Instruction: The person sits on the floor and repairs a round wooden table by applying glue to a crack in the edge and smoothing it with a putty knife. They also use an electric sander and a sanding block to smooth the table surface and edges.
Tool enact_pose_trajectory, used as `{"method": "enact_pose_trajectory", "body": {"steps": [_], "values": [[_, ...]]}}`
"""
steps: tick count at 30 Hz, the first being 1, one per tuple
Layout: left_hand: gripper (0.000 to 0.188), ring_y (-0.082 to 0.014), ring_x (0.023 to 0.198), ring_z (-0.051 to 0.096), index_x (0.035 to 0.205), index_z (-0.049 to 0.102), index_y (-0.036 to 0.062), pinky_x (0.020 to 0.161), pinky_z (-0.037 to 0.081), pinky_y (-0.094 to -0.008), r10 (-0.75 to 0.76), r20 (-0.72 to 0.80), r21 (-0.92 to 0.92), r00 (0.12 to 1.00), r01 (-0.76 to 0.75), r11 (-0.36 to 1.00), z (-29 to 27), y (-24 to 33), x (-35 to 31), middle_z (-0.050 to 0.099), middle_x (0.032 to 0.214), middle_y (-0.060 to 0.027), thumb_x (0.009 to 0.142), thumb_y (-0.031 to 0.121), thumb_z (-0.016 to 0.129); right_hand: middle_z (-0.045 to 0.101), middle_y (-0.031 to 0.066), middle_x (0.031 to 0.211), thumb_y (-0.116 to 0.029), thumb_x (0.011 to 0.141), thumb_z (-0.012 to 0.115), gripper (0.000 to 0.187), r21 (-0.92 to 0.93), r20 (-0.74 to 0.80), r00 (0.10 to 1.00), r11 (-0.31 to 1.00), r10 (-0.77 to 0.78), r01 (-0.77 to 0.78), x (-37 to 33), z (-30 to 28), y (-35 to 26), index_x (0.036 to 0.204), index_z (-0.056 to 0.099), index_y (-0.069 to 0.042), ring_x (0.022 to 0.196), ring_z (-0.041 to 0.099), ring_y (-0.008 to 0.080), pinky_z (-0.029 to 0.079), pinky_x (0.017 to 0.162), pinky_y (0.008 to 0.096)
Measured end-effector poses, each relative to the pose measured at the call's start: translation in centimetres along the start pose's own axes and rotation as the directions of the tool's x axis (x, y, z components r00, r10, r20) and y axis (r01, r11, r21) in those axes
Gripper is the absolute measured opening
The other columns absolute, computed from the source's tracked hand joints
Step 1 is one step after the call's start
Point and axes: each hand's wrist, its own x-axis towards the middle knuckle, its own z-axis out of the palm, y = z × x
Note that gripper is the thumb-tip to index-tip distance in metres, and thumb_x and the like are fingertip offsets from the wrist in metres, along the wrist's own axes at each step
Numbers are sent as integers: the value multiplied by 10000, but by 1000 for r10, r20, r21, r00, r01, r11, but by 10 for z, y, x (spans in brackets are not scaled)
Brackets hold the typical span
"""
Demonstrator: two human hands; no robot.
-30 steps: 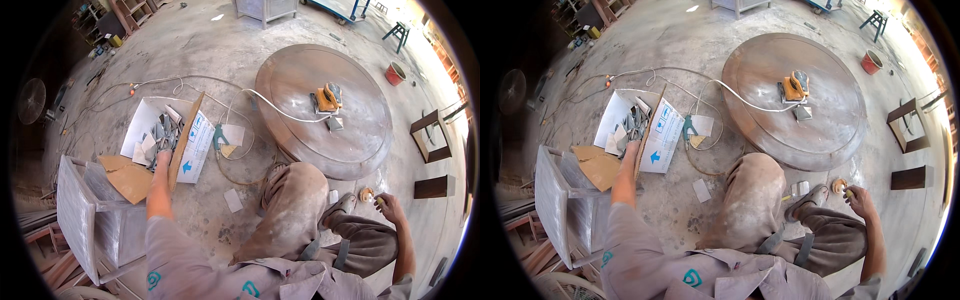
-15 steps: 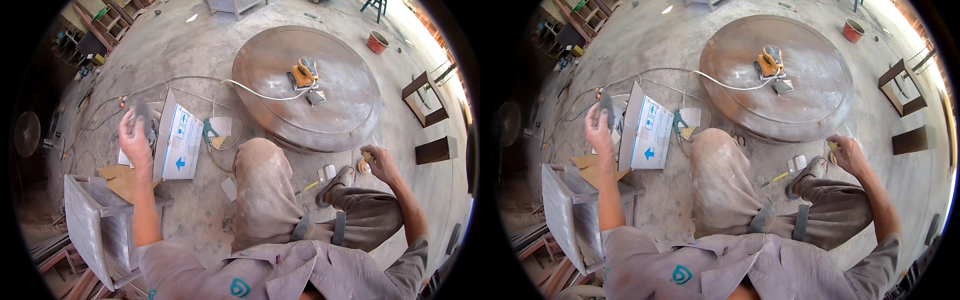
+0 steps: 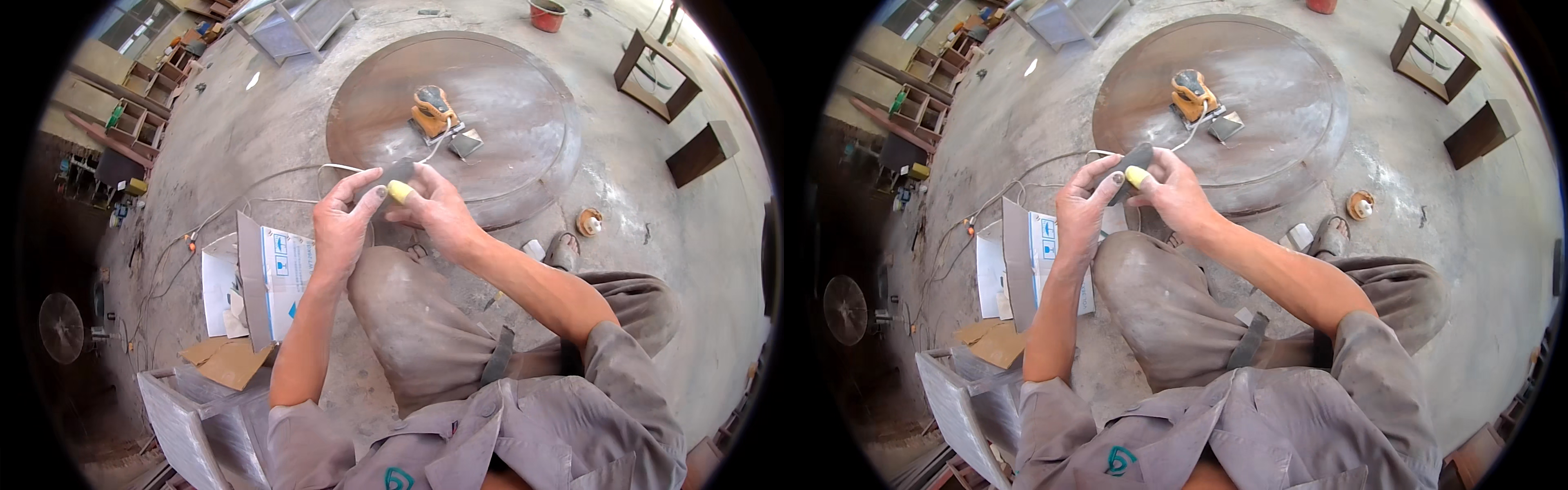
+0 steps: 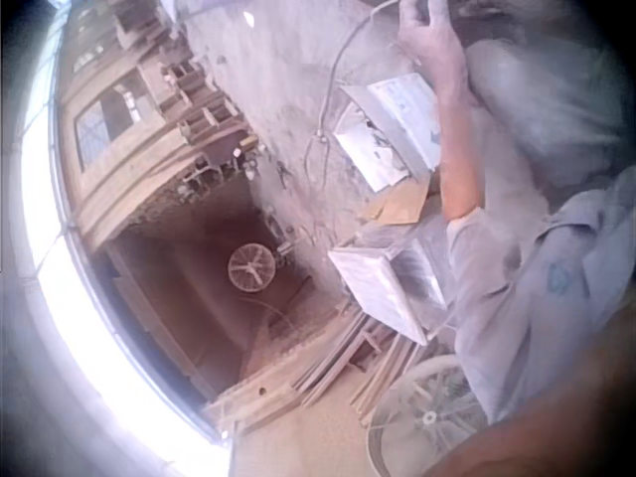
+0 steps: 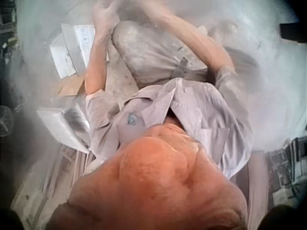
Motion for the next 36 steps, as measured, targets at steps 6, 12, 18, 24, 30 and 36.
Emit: {"method": "enact_pose_trajectory", "body": {"steps": [6, 12, 18, 24, 30, 36], "values": [[571, -186, 1243, 615, 1518, 503, -16, 1103, 475, -342, 28, 78, -364, 997, 3, 931, -5, -12, 5, 651, 1362, -103, 977, -25, 685, 610, 18, 796, -150, 1006, 691, 729, -89, -69, 996, 995, -57, 51, 7, -5, 3, 1585, 294, 48, 692, 575, 87, 484, 661, 256], [441, -172, 1220, 652, 1377, 611, -40, 1078, 501, -325, -3, 82, -275, 997, 26, 961, -5, -6, 7, 663, 1360, -115, 950, -39, 719, 575, -3, 773, -42, 1015, 630, 847, -98, -79, 975, 975, -209, 201, 1, -2, -9, 1687, 116, -78, 670, 569, 55, 468, 541, 242], [256, -140, 1067, 688, 1180, 692, -33, 965, 551, -277, 137, -37, 6, 990, -137, 991, 11, -22, 11, 698, 1220, -73, 931, -51, 750, 569, 10, 863, -30, 995, 663, 423, -609, 51, 831, 643, -553, 465, 9, -32, 10, 1416, 630, -45, 702, 530, 106, 479, 640, 287], [115, -130, 1057, 672, 1117, 673, 12, 959, 555, -324, 16, -62, -246, 998, -31, 969, 24, -23, 20, 709, 1123, -71, 1029, 85, 683, 680, 184, 916, -96, 938, 717, 253, -690, 192, 845, 543, -500, 478, 16, -42, 3, 1162, 711, 22, 764, 653, 281, 518, 700, 374], [225, -228, 1168, 637, 1248, 607, 41, 1090, 493, -440, -126, -11, -817, 992, 64, 574, 31, -73, 5, 667, 1259, -127, 1086, 197, 600, 710, 220, 834, -214, 964, 601, 290, -696, 315, 930, 620, -187, 360, 43, -37, 15, 1094, 717, 18, 727, 673, 331, 529, 741, 425], [247, -232, 1000, 679, 1277, 552, 6, 881, 599, -385, -537, -316, -754, 782, 136, 643, 41, -174, -28, 660, 1184, -129, 1106, 184, 550, 739, 179, 1060, -204, 973, 599, 273, -881, 353, 923, 277, -150, 382, 69, -122, 51, 1130, 744, -35, 981, 691, 334, 535, 881, 408]]}}
